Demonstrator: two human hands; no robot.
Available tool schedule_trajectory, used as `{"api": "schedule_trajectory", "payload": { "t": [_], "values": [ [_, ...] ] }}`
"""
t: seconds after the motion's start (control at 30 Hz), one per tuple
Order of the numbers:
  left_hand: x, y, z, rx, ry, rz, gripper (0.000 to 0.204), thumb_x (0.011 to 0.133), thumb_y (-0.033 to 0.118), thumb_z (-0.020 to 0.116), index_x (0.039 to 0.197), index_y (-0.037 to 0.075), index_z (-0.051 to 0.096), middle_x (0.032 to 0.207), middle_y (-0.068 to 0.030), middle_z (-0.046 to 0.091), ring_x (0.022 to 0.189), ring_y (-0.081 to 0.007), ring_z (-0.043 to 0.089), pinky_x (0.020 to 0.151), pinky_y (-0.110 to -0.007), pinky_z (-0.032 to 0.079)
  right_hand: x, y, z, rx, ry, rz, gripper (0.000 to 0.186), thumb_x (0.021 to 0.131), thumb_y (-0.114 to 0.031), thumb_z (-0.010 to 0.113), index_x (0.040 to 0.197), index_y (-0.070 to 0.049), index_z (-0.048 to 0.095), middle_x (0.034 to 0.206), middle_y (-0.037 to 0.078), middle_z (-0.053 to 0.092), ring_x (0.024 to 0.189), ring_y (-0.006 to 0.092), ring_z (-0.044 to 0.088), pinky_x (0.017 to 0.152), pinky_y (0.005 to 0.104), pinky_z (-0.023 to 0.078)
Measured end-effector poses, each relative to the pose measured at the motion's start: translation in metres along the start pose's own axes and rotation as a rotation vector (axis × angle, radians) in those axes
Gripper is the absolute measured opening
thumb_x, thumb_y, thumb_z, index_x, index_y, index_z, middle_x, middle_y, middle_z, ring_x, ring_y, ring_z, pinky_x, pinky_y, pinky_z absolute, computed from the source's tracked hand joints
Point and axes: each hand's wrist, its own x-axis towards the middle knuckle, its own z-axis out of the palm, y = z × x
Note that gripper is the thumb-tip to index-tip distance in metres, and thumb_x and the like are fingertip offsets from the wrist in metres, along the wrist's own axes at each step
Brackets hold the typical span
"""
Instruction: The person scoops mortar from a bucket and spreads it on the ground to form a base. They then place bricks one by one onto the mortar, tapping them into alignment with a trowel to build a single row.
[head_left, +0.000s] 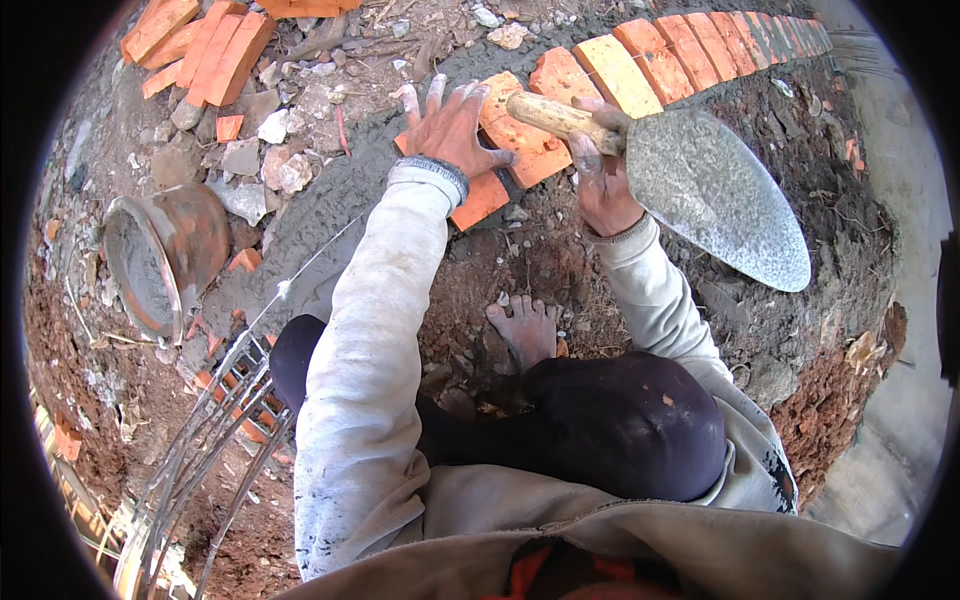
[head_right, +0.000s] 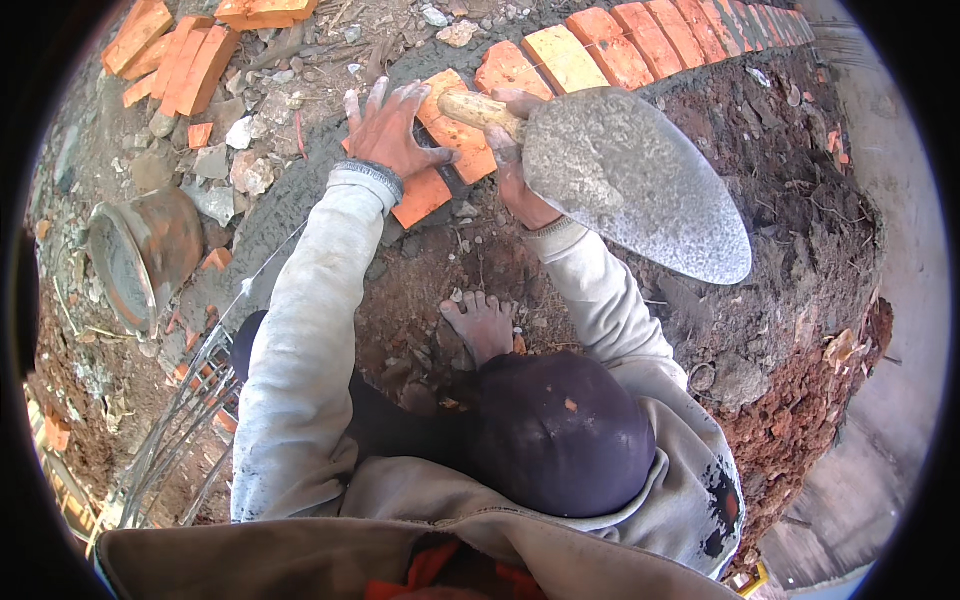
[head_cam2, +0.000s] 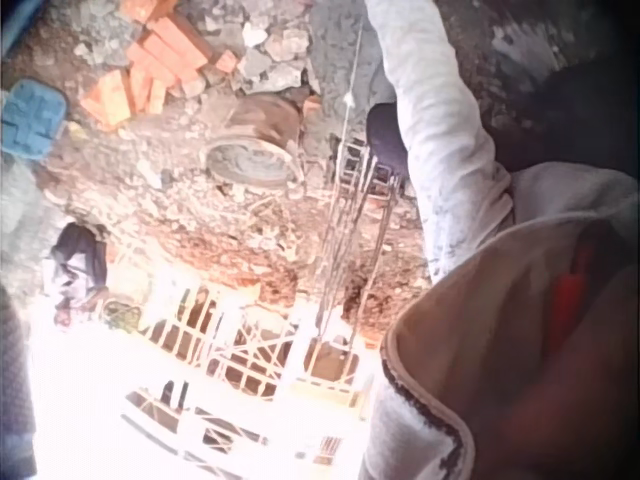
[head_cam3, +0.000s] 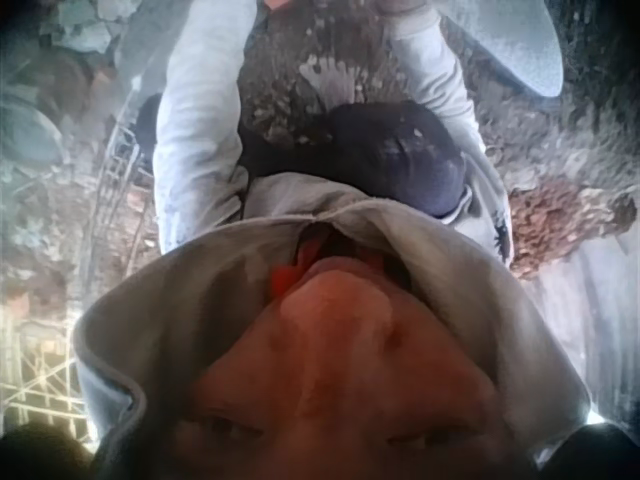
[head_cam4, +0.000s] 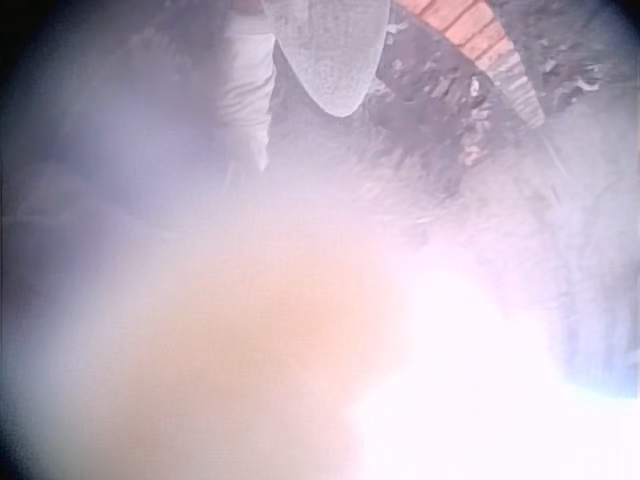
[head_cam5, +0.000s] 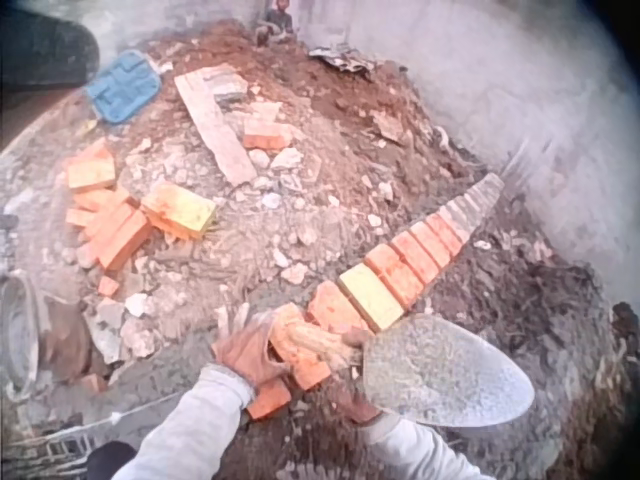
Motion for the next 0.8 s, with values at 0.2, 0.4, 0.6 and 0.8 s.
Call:
{"api": "schedule_trajectory", "payload": {
  "t": [0.2,0.4,0.6,0.8],
  "values": [
    [-0.002,0.004,0.001,-0.042,-0.018,-0.018,0.102,0.058,0.065,0.078,0.141,0.018,0.042,0.148,-0.0038,0.039,0.142,-0.0304,0.021,0.117,-0.056,0.004,0.000,0.002,-0.004,0.198,0.032,0.114,0.027,0.092,-0.004,0.058,0.116,0.001,0.046,0.114,0.017,0.058,0.104,0.0239,0.060,0.089,0.0355,0.049],
    [-0.005,-0.001,-0.002,-0.035,-0.039,-0.024,0.102,0.059,0.066,0.077,0.143,0.020,0.039,0.149,-0.0031,0.036,0.143,-0.0291,0.020,0.118,-0.053,0.002,0.014,0.008,0.008,0.151,0.094,0.119,0.020,0.090,-0.008,0.061,0.107,0.002,0.058,0.104,0.016,0.064,0.095,0.0296,0.063,0.083,0.0388,0.050],
    [-0.005,0.005,-0.003,-0.043,-0.065,-0.058,0.102,0.060,0.065,0.077,0.144,0.020,0.038,0.150,-0.0026,0.035,0.143,-0.0280,0.018,0.118,-0.053,0.002,0.032,0.032,0.018,-0.227,-0.016,-0.030,0.021,0.090,-0.017,0.061,0.102,0.000,0.064,0.100,0.015,0.065,0.094,0.0314,0.063,0.085,0.0419,0.048],
    [-0.004,0.001,-0.002,-0.042,-0.039,-0.058,0.103,0.060,0.064,0.077,0.145,0.022,0.037,0.149,-0.0033,0.037,0.143,-0.0279,0.020,0.118,-0.052,0.002,0.034,0.024,0.014,-0.081,-0.047,0.099,0.024,0.088,-0.014,0.063,0.107,-0.001,0.063,0.100,0.015,0.065,0.094,0.0333,0.062,0.086,0.0410,0.047]
  ]
}}
